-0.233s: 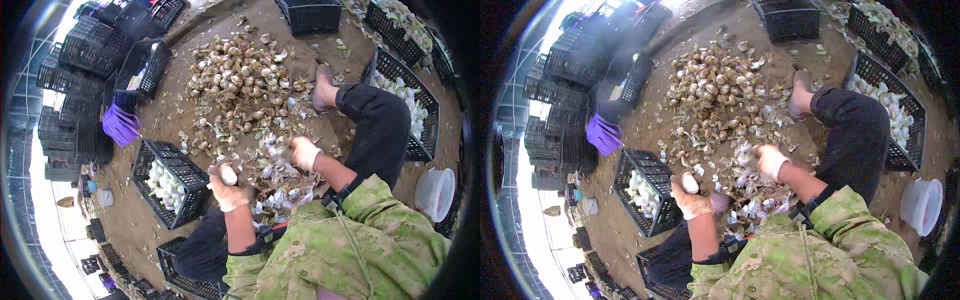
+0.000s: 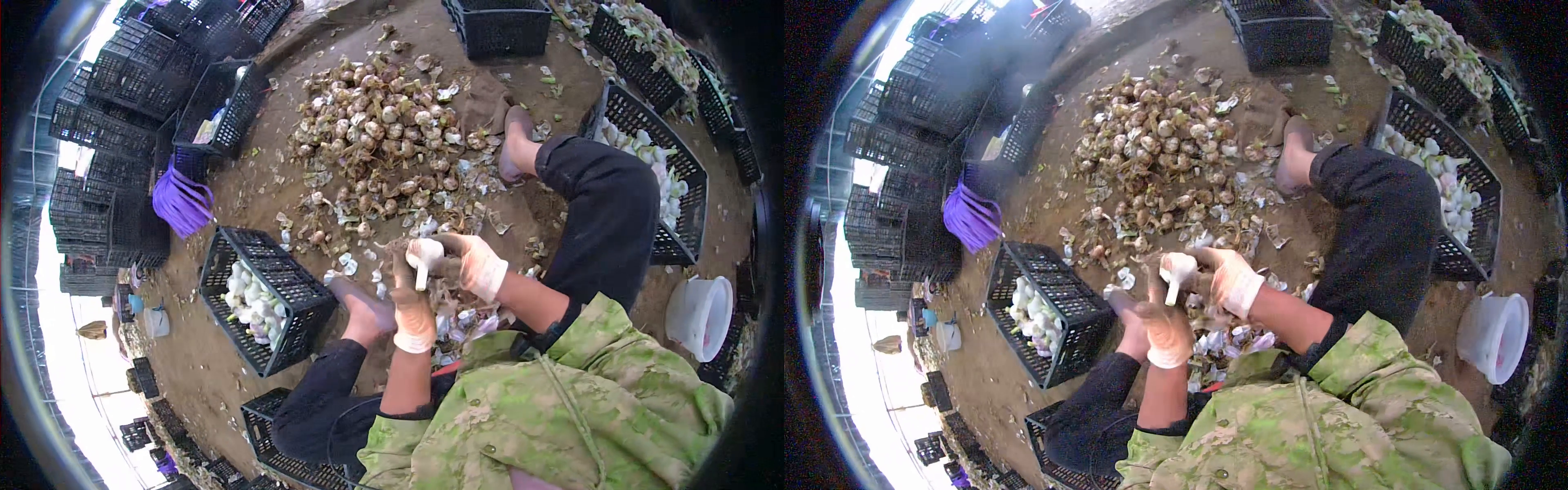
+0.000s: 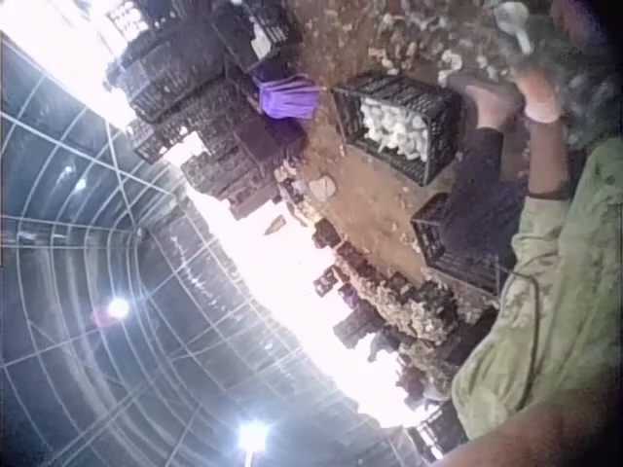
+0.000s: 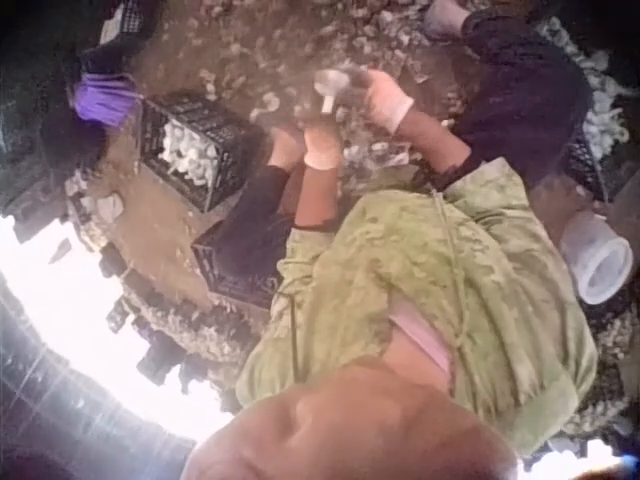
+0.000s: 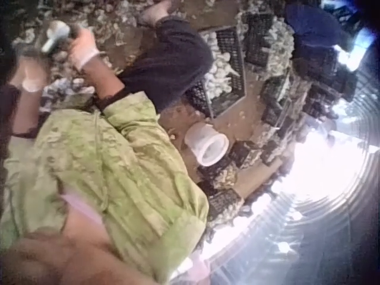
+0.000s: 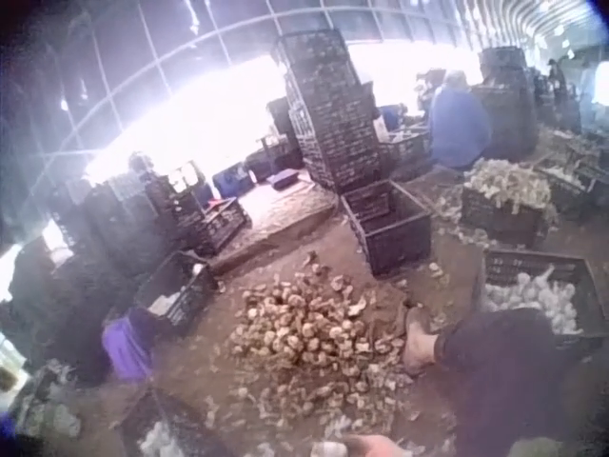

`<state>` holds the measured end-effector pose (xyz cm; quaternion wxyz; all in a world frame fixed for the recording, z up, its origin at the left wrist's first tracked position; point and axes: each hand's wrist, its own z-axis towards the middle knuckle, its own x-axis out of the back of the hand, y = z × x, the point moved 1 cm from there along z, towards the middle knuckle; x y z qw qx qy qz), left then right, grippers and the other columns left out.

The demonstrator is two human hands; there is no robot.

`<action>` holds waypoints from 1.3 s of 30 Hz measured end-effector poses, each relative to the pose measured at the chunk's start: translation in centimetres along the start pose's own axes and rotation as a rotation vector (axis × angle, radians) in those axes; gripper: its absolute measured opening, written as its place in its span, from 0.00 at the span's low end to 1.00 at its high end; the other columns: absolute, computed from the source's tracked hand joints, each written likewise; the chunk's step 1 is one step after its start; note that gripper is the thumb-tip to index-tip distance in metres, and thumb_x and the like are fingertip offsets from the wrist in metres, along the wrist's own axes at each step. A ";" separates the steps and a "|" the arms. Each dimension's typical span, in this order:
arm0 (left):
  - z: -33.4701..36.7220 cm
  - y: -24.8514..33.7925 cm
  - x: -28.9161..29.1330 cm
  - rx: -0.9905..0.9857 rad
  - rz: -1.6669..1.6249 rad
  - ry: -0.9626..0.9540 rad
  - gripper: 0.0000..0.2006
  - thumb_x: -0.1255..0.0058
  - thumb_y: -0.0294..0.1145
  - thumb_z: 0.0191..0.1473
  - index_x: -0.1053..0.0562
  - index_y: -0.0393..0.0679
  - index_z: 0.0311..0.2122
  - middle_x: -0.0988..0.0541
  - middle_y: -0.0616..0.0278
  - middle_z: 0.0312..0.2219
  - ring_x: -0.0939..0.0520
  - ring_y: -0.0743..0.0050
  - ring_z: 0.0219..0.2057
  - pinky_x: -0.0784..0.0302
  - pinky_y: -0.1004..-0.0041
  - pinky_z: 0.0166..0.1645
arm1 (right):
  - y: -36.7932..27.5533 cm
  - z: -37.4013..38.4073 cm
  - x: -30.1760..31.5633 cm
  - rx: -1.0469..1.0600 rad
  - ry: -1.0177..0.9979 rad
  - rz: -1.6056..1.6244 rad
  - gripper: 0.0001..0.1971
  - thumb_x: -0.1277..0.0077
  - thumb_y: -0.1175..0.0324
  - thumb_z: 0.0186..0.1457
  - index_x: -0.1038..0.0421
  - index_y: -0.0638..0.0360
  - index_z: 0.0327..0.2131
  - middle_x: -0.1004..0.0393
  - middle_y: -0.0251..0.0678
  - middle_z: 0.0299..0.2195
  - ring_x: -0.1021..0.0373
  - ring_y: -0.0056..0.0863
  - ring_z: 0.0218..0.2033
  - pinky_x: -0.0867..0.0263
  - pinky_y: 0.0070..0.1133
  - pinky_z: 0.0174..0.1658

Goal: Peeling and cleaning garlic bulbs in an agricultural processing facility.

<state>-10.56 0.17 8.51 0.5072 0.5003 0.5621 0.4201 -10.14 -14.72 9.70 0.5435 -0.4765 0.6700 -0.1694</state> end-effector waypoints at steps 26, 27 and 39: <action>-0.4 6.6 -0.3 -0.309 0.726 0.108 0.03 0.51 0.22 0.44 0.28 0.37 0.28 0.24 0.59 0.21 0.24 0.73 0.22 0.28 0.75 0.29 | 0.2 0.9 2.4 0.077 -0.361 -0.146 0.47 0.58 0.29 0.41 0.40 0.63 0.52 0.33 0.33 0.42 0.35 0.20 0.41 0.37 0.19 0.45; -1.0 6.5 -0.5 -0.420 0.866 0.074 0.05 0.51 0.22 0.43 0.27 0.37 0.29 0.24 0.56 0.21 0.22 0.69 0.24 0.27 0.74 0.31 | 0.5 1.1 2.6 0.103 -0.377 -0.180 0.46 0.58 0.29 0.41 0.40 0.63 0.51 0.33 0.33 0.40 0.35 0.20 0.40 0.37 0.19 0.45; 1.6 3.9 2.0 0.309 -0.899 0.090 0.16 0.48 0.33 0.44 0.30 0.44 0.41 0.24 0.60 0.31 0.23 0.66 0.31 0.25 0.64 0.38 | 3.5 2.4 3.9 -0.116 0.006 0.344 0.37 0.63 0.33 0.48 0.30 0.63 0.39 0.26 0.41 0.34 0.29 0.31 0.36 0.31 0.26 0.39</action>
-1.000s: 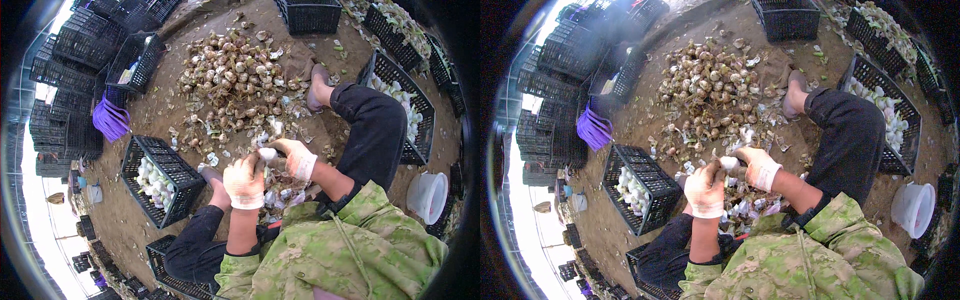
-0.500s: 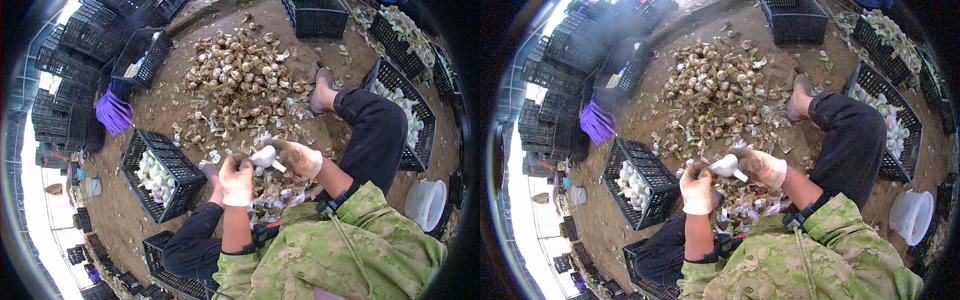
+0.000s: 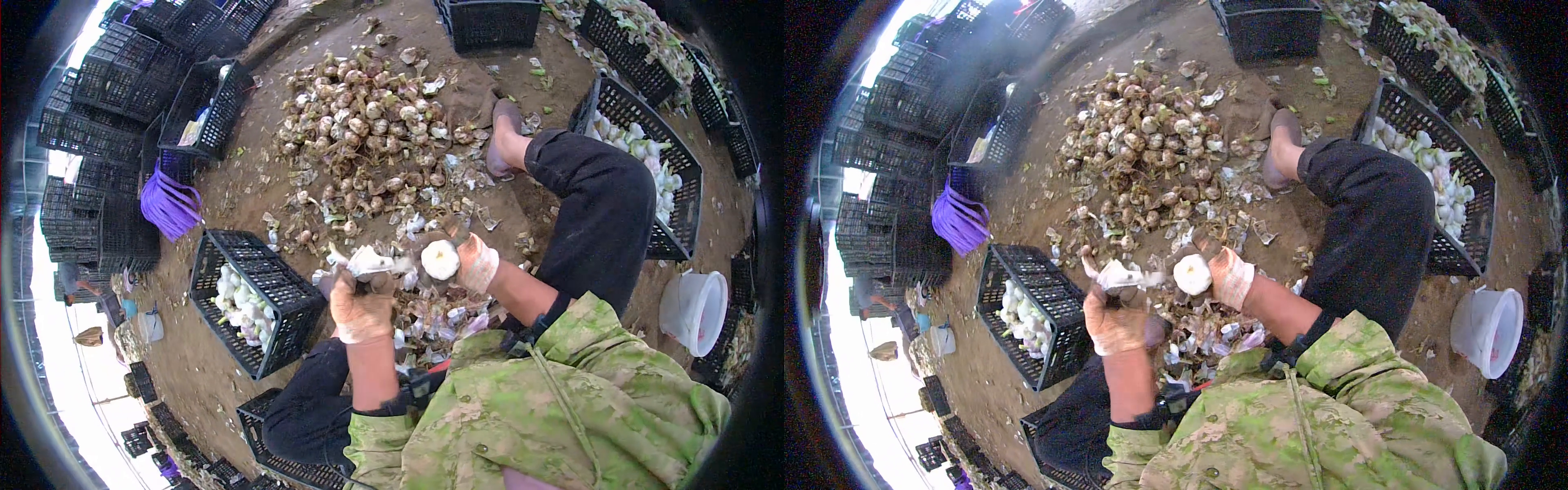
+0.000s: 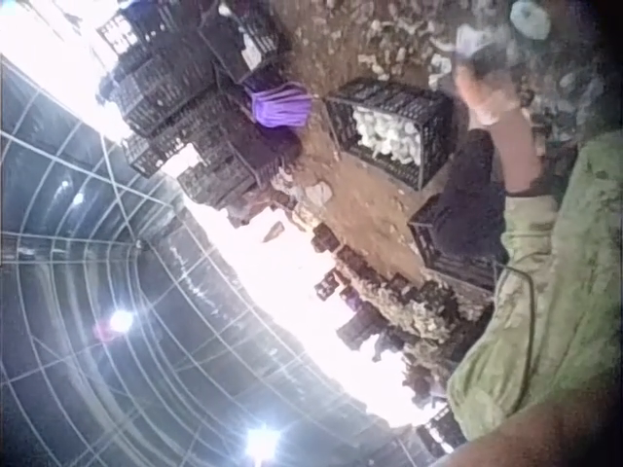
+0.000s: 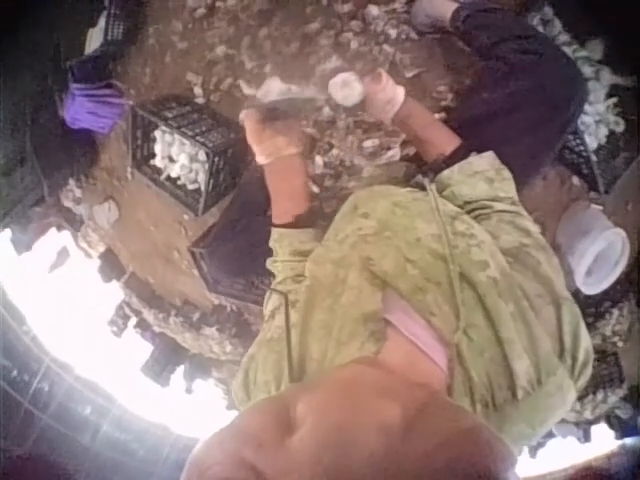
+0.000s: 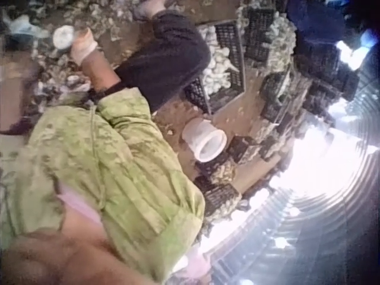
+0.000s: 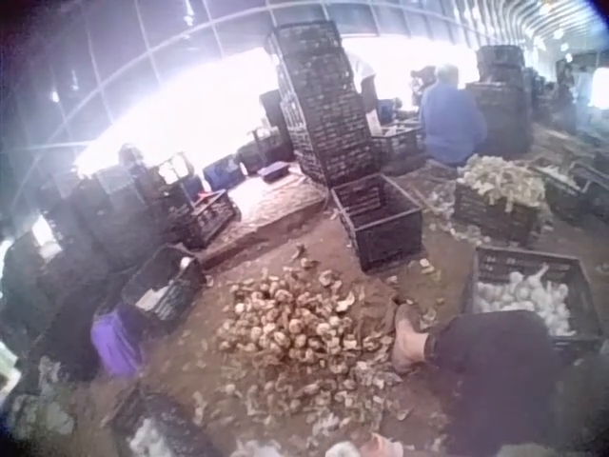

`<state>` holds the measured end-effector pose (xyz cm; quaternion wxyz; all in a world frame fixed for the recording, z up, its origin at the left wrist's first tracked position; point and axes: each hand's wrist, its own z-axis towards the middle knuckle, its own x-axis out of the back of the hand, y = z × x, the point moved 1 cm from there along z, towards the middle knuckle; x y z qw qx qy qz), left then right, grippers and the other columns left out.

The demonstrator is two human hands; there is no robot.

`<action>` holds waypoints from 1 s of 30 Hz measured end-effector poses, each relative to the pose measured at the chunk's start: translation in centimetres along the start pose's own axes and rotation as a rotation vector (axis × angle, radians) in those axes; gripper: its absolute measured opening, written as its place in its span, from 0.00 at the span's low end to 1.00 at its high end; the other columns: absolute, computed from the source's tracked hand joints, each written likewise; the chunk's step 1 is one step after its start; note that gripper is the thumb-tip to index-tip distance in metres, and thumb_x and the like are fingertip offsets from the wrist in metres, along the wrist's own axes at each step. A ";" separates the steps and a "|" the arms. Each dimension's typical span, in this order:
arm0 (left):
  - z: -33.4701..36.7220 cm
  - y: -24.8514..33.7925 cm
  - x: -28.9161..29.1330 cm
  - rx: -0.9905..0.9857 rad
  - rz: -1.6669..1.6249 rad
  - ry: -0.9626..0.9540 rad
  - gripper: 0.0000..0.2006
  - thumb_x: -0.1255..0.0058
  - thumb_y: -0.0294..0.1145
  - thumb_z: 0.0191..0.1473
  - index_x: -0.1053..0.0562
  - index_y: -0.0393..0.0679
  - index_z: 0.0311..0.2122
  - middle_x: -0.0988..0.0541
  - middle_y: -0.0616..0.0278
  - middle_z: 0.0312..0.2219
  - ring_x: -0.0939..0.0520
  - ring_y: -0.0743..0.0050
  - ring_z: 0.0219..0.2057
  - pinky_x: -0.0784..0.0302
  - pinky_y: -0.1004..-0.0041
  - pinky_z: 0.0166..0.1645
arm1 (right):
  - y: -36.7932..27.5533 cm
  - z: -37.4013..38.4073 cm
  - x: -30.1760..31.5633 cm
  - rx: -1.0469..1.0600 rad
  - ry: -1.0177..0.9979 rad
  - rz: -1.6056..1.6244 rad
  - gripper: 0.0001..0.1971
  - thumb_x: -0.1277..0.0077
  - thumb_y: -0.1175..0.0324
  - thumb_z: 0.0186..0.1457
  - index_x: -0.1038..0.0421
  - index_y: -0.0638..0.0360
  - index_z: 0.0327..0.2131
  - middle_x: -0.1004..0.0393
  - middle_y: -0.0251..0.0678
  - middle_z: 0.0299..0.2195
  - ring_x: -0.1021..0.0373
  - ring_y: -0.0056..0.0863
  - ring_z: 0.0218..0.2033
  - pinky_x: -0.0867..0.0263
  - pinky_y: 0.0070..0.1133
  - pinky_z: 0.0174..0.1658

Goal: Peeling and cleaning garlic bulbs in an agricultural processing facility.

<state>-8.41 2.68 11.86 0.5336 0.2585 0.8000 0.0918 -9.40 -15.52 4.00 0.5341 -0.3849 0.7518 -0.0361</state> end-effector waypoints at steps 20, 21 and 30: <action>16.7 -3.1 7.9 -0.589 2.331 0.187 0.18 0.47 0.41 0.40 0.26 0.49 0.39 0.24 0.55 0.31 0.23 0.56 0.35 0.28 0.63 0.42 | -10.2 -0.4 0.7 0.514 -0.036 0.094 0.09 0.54 0.63 0.53 0.33 0.60 0.31 0.31 0.37 0.25 0.33 0.27 0.27 0.35 0.23 0.27; 18.6 -2.9 7.6 -0.554 2.355 0.153 0.20 0.48 0.41 0.40 0.27 0.51 0.42 0.25 0.56 0.34 0.24 0.53 0.36 0.29 0.62 0.43 | -9.2 0.4 0.5 0.326 -0.028 -0.031 0.14 0.52 0.60 0.52 0.33 0.63 0.31 0.31 0.37 0.23 0.33 0.27 0.23 0.35 0.21 0.26; 32.8 -6.9 8.7 -0.118 2.657 -0.413 0.19 0.54 0.34 0.43 0.32 0.49 0.44 0.26 0.55 0.40 0.24 0.56 0.39 0.30 0.63 0.44 | -6.5 4.7 3.3 0.013 0.353 -0.215 0.12 0.51 0.69 0.53 0.33 0.65 0.39 0.27 0.33 0.30 0.32 0.18 0.29 0.34 0.18 0.34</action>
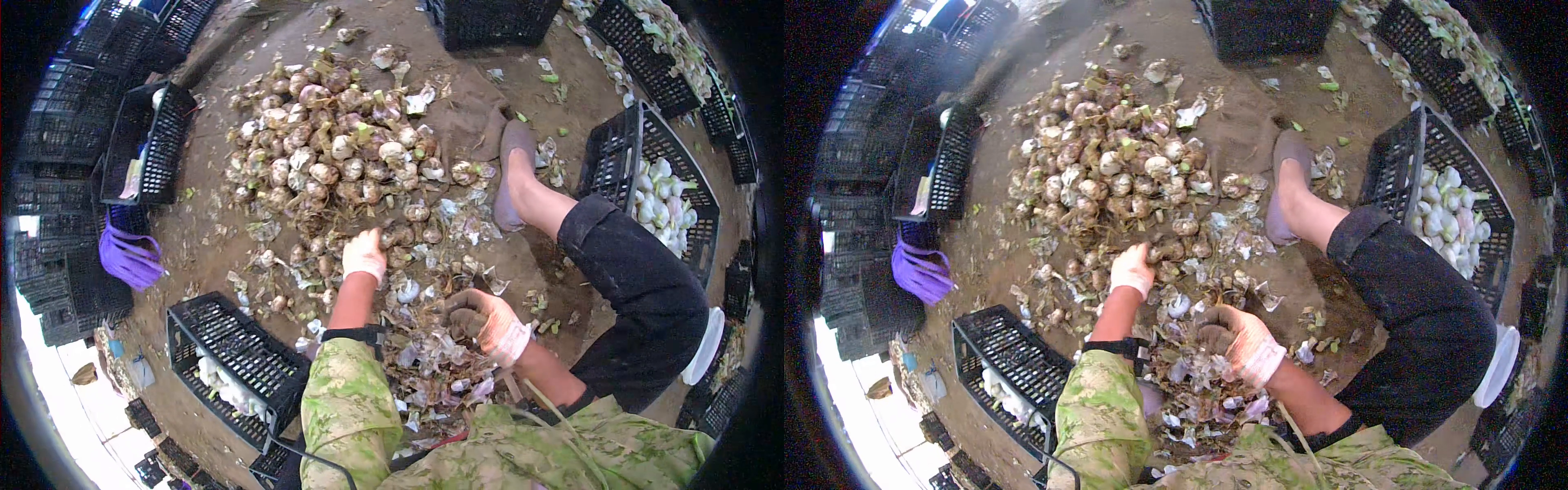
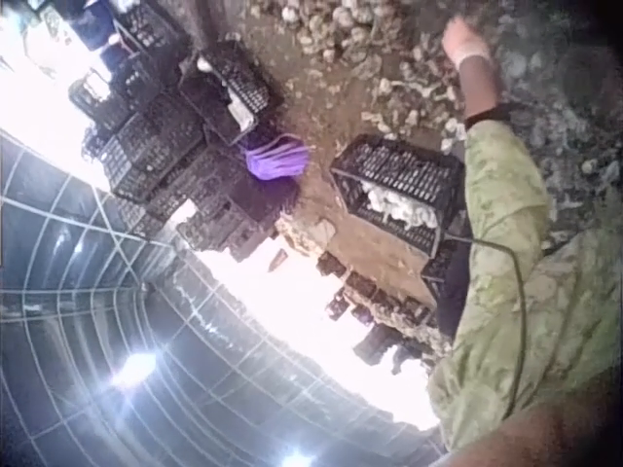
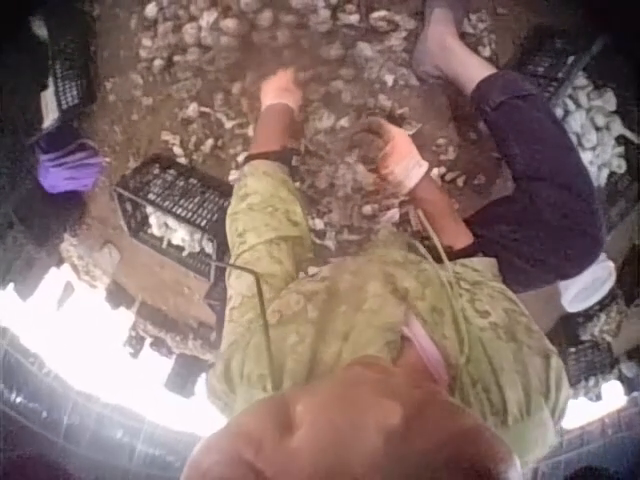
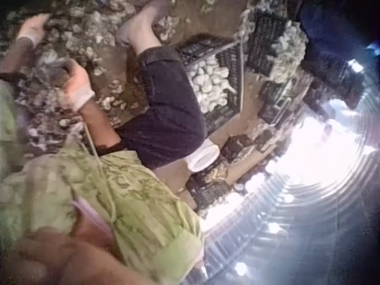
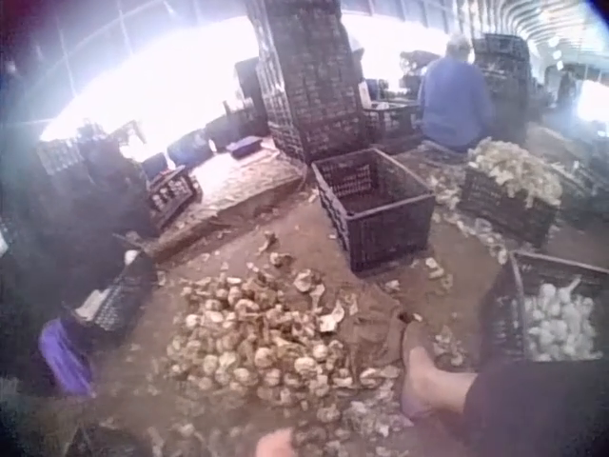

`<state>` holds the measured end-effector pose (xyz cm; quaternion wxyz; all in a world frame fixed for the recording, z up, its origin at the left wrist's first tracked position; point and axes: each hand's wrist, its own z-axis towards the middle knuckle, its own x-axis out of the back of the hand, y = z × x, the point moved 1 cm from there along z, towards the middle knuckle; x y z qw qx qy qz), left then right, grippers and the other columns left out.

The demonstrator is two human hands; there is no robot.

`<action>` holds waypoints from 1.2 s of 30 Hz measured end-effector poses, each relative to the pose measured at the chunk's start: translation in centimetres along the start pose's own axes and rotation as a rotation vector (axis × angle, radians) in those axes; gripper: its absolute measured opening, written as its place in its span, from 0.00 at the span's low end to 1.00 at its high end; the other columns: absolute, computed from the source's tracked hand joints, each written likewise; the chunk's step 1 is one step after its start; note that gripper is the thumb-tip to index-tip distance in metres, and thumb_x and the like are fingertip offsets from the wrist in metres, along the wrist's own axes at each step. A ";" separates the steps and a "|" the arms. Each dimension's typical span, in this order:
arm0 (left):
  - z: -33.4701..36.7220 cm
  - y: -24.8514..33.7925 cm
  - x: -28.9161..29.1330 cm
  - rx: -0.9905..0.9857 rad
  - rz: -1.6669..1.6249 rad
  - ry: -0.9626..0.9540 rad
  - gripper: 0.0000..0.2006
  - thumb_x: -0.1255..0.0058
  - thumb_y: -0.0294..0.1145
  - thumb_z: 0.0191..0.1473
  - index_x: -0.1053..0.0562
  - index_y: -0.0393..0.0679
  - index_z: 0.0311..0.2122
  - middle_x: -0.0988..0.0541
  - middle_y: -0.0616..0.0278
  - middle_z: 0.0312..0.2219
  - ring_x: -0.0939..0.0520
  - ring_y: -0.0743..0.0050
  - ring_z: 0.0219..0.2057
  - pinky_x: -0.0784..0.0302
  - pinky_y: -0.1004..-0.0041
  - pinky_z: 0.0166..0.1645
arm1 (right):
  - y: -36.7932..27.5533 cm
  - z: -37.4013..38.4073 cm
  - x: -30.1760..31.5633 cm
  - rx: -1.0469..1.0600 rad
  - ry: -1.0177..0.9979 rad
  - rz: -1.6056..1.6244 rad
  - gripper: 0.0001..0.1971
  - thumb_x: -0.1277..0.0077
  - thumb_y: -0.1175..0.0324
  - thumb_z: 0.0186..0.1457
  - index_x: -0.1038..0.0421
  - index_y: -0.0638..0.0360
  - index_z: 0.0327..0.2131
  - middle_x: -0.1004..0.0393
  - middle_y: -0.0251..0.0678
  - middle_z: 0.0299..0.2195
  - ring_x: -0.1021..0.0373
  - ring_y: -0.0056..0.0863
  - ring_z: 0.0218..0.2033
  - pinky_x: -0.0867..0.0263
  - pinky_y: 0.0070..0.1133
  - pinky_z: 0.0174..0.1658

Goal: Peeling and cleaning garlic bulbs in an agricultural processing facility.

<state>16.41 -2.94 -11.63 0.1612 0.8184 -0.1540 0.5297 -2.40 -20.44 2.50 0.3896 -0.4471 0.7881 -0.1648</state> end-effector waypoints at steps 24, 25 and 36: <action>-32.0 11.3 11.2 0.162 -0.536 0.821 0.30 0.40 0.32 0.33 0.34 0.37 0.47 0.27 0.50 0.30 0.24 0.54 0.31 0.27 0.65 0.35 | 3.1 -6.6 -7.2 0.315 -0.247 -0.445 0.12 0.44 0.65 0.49 0.30 0.64 0.32 0.27 0.32 0.26 0.33 0.16 0.28 0.34 0.19 0.32; -32.2 11.2 11.3 0.181 -0.537 0.784 0.31 0.39 0.32 0.32 0.34 0.37 0.47 0.27 0.51 0.31 0.25 0.53 0.32 0.27 0.65 0.35 | 3.3 -6.6 -7.2 0.243 -0.284 -0.346 0.11 0.44 0.66 0.49 0.29 0.64 0.32 0.27 0.32 0.26 0.33 0.16 0.28 0.35 0.20 0.32; -32.3 9.1 8.6 0.334 -1.903 0.528 0.16 0.43 0.35 0.45 0.30 0.39 0.38 0.24 0.58 0.29 0.23 0.71 0.34 0.24 0.70 0.36 | 4.0 -7.3 -7.2 0.188 -0.318 -0.510 0.11 0.52 0.75 0.49 0.31 0.65 0.38 0.26 0.39 0.32 0.29 0.28 0.32 0.32 0.23 0.36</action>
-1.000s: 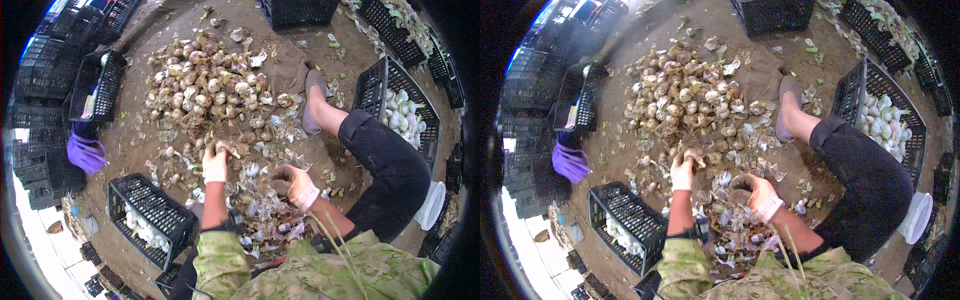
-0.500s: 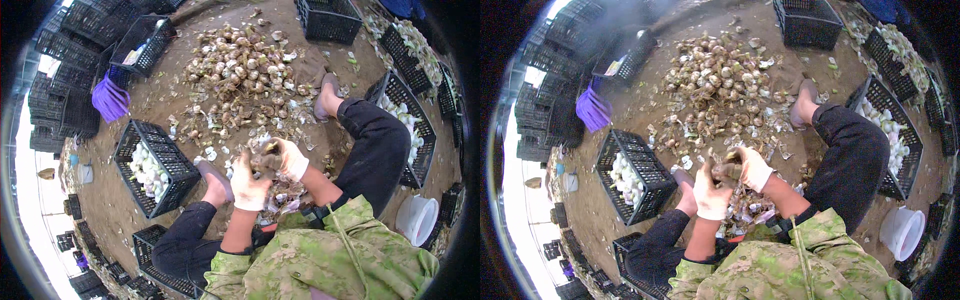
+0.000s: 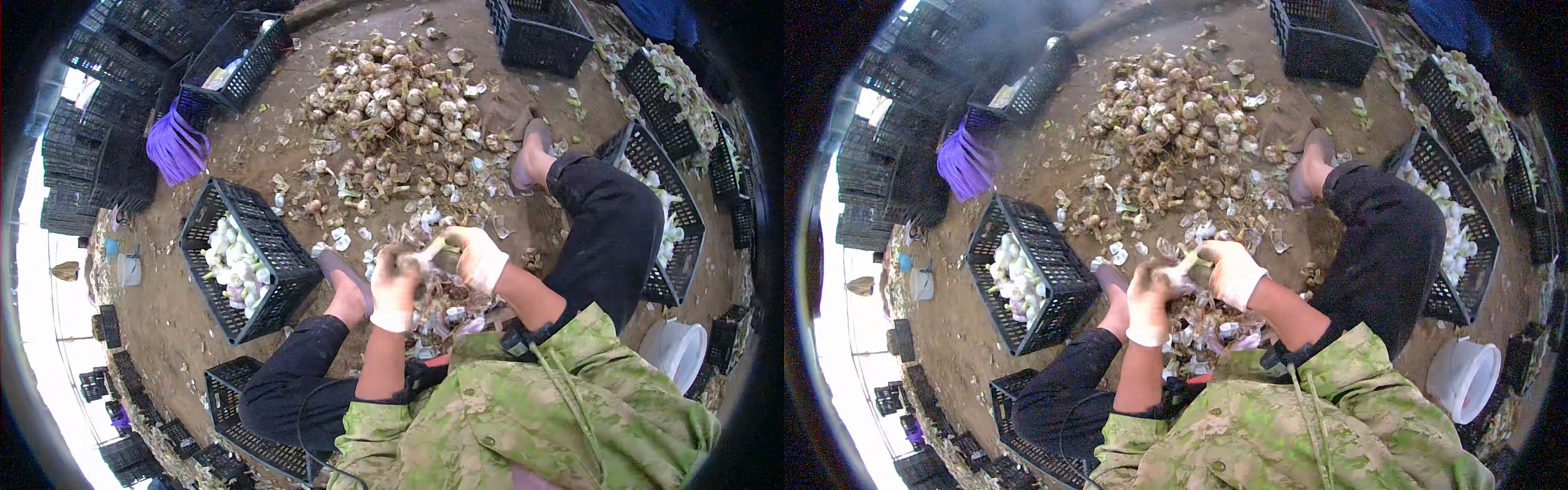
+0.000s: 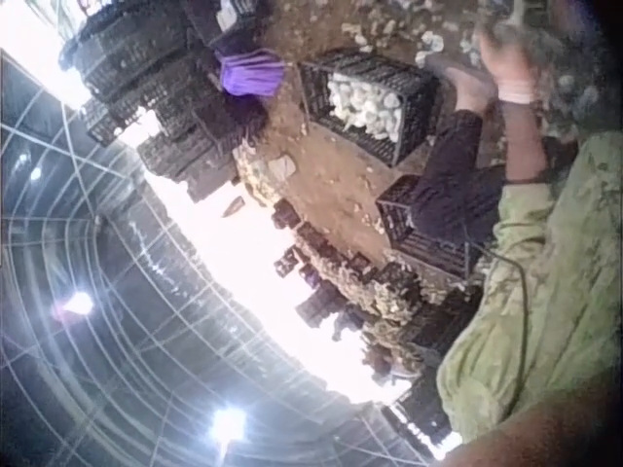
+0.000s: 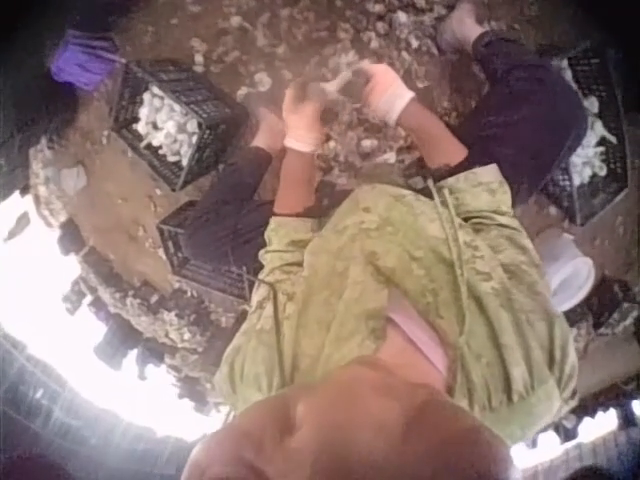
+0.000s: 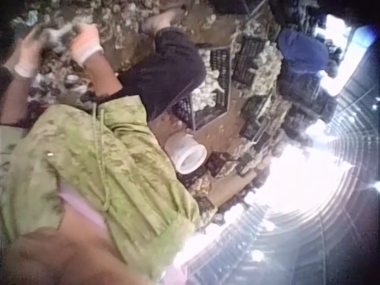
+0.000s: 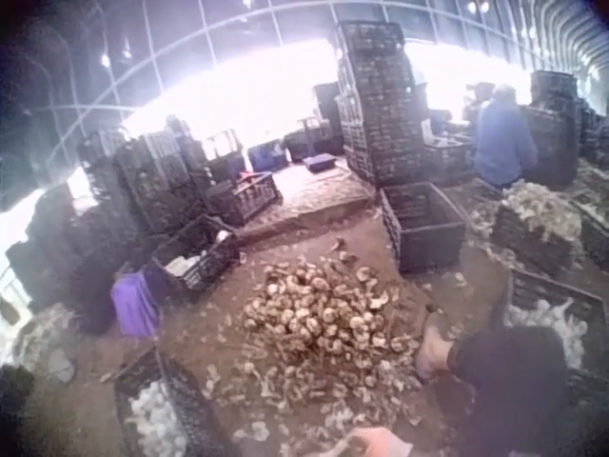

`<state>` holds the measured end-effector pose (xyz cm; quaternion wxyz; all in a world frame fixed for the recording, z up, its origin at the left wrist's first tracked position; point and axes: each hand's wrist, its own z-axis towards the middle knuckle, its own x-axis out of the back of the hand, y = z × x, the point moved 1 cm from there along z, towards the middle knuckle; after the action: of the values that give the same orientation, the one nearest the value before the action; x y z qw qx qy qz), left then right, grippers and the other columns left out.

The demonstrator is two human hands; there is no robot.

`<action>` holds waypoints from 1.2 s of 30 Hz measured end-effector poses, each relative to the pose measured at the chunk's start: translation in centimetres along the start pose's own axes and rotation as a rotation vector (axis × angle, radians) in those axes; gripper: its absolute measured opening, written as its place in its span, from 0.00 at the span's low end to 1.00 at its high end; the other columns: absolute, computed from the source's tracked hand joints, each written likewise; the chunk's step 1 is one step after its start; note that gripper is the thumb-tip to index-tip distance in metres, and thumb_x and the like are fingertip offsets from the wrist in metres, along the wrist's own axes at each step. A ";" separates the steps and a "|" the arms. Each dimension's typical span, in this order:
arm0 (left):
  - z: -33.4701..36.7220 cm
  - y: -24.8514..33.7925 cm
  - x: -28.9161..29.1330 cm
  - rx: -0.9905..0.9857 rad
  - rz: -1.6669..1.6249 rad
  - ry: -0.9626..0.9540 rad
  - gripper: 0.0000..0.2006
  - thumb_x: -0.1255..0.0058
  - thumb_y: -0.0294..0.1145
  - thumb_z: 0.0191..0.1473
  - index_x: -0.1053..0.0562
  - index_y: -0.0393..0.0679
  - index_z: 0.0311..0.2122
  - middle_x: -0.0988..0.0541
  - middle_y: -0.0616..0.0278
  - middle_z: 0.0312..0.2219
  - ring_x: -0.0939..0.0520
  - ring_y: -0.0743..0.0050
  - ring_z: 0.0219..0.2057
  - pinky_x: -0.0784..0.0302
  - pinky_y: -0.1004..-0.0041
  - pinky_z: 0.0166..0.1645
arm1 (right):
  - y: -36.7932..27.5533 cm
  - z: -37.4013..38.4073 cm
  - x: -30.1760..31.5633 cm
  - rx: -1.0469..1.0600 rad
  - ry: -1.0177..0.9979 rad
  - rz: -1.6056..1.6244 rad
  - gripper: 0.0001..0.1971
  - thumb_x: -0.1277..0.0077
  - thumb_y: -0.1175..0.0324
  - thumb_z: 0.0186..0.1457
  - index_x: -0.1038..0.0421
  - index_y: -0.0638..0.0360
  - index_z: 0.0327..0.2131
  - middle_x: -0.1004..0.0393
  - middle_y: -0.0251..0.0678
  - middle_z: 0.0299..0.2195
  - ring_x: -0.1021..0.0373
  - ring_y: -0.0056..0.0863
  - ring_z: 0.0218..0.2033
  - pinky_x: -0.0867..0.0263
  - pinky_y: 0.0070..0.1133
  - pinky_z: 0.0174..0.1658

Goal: Peeling and cleaning garlic bulbs in an agricultural processing facility.

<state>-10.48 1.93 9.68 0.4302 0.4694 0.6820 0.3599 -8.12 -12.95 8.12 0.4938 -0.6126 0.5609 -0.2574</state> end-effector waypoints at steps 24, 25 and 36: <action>3.7 -1.1 -3.8 -0.187 0.152 -0.074 0.17 0.51 0.36 0.51 0.32 0.36 0.43 0.27 0.56 0.38 0.27 0.65 0.36 0.29 0.69 0.39 | 0.5 2.4 6.3 0.098 0.480 0.548 0.14 0.53 0.57 0.51 0.28 0.59 0.33 0.25 0.36 0.26 0.30 0.30 0.23 0.31 0.31 0.30; 3.2 -0.3 -4.2 -0.200 0.156 -0.098 0.17 0.51 0.35 0.51 0.32 0.36 0.44 0.27 0.56 0.39 0.27 0.65 0.37 0.28 0.69 0.40 | -0.2 1.5 6.3 0.148 0.324 0.223 0.16 0.53 0.56 0.51 0.28 0.60 0.34 0.25 0.36 0.27 0.31 0.31 0.21 0.32 0.31 0.29; -0.6 3.8 -4.0 -0.866 0.651 -0.089 0.22 0.50 0.21 0.48 0.35 0.39 0.51 0.30 0.56 0.46 0.25 0.65 0.42 0.24 0.72 0.40 | -5.5 -4.2 1.9 0.254 0.105 0.036 0.23 0.44 0.76 0.43 0.35 0.63 0.46 0.28 0.38 0.40 0.30 0.26 0.39 0.32 0.22 0.42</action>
<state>-9.01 -0.75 14.32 0.4790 0.4512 0.2719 0.7022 -8.91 -16.72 14.12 0.5421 -0.5207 0.5598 -0.3489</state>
